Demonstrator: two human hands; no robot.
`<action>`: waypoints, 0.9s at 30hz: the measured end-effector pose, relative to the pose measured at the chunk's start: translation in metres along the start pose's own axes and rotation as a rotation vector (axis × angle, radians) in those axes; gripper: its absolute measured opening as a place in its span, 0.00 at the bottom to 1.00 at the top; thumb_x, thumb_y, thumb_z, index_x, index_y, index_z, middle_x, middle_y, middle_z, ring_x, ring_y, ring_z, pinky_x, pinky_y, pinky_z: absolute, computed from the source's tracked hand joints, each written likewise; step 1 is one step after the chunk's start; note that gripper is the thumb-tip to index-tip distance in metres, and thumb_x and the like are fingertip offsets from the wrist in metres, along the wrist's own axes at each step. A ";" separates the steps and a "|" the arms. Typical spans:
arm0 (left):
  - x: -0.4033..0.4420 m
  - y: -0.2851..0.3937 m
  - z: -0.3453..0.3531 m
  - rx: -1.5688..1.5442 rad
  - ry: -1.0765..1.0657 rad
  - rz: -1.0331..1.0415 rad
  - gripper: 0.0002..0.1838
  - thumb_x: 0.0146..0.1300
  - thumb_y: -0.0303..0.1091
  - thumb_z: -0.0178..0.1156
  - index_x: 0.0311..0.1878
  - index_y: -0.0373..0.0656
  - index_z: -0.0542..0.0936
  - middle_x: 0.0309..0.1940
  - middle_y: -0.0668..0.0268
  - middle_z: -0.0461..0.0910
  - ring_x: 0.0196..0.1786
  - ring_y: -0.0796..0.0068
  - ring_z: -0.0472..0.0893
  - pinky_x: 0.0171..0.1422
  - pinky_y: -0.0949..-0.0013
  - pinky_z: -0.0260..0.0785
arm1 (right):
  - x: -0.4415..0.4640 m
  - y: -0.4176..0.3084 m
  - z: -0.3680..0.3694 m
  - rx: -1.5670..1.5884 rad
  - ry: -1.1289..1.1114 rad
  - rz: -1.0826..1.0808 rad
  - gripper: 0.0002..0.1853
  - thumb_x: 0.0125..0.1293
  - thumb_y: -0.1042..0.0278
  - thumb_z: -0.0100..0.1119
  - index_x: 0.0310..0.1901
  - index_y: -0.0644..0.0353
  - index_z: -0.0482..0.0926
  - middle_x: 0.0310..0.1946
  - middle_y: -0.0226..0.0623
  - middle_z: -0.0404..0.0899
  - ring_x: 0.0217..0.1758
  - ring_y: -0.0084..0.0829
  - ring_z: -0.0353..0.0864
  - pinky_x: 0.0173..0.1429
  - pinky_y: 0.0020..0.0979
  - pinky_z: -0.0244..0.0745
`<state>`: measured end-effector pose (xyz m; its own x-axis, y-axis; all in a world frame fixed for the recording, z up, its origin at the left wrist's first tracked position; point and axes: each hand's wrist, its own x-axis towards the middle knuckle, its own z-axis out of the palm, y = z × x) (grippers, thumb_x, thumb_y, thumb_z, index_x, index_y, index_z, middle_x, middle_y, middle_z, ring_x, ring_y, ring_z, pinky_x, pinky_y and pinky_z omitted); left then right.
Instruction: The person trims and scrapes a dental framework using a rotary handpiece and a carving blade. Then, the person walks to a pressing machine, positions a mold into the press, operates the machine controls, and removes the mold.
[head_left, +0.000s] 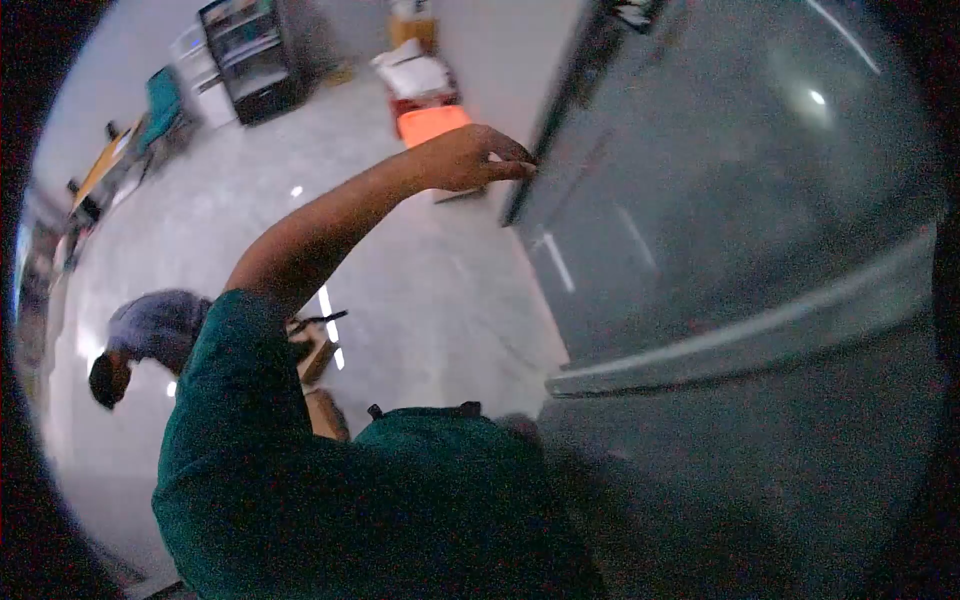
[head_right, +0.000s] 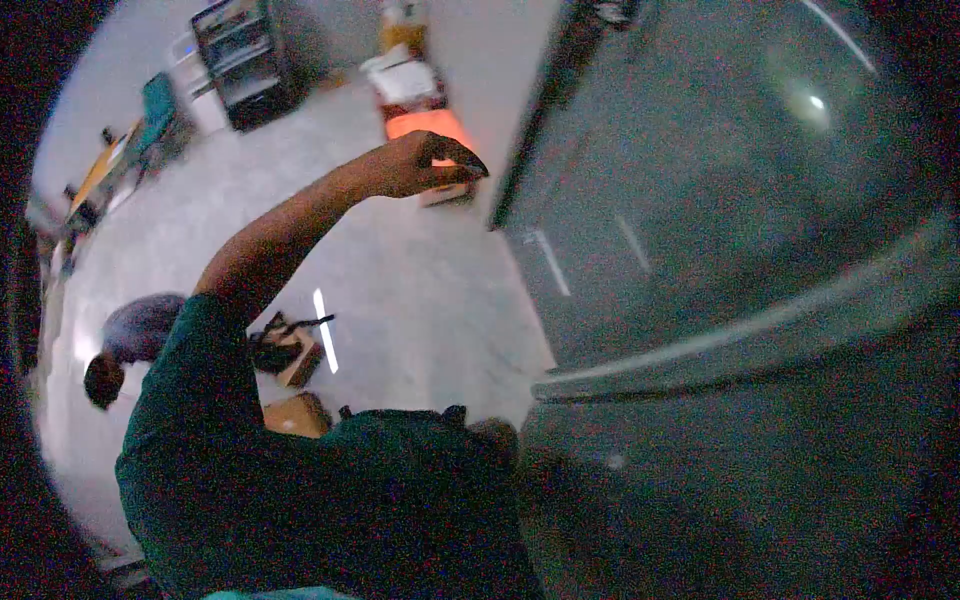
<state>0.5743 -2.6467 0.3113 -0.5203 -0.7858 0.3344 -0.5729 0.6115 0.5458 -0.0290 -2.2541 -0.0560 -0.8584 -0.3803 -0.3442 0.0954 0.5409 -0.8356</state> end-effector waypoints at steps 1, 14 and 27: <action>-0.017 -0.004 -0.022 0.013 0.004 -0.056 0.21 0.70 0.47 0.58 0.53 0.38 0.81 0.51 0.58 0.83 0.53 0.65 0.82 0.58 0.65 0.73 | 0.000 -0.021 0.040 -0.052 -0.121 0.028 0.29 0.68 0.49 0.57 0.62 0.62 0.70 0.49 0.40 0.80 0.49 0.34 0.80 0.54 0.36 0.74; -0.292 -0.201 -0.102 0.258 0.310 -0.972 0.26 0.70 0.50 0.54 0.61 0.39 0.75 0.54 0.52 0.81 0.57 0.58 0.80 0.62 0.58 0.70 | -0.008 -0.411 0.566 -0.362 -1.136 -0.313 0.25 0.72 0.50 0.52 0.62 0.60 0.72 0.44 0.36 0.82 0.47 0.29 0.81 0.52 0.31 0.74; -0.554 -0.336 0.060 -0.527 0.454 -1.990 0.25 0.72 0.49 0.49 0.60 0.38 0.75 0.57 0.50 0.79 0.60 0.54 0.77 0.67 0.57 0.65 | -0.883 -0.472 1.021 -0.655 -2.413 -1.181 0.20 0.72 0.60 0.55 0.61 0.59 0.74 0.52 0.37 0.80 0.55 0.30 0.79 0.61 0.31 0.72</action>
<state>1.0168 -2.4118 -0.1037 0.6196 -0.2018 -0.7586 0.2044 -0.8916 0.4041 1.1990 -2.9392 0.2050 0.9885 0.0566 -0.1400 -0.1068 -0.3938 -0.9130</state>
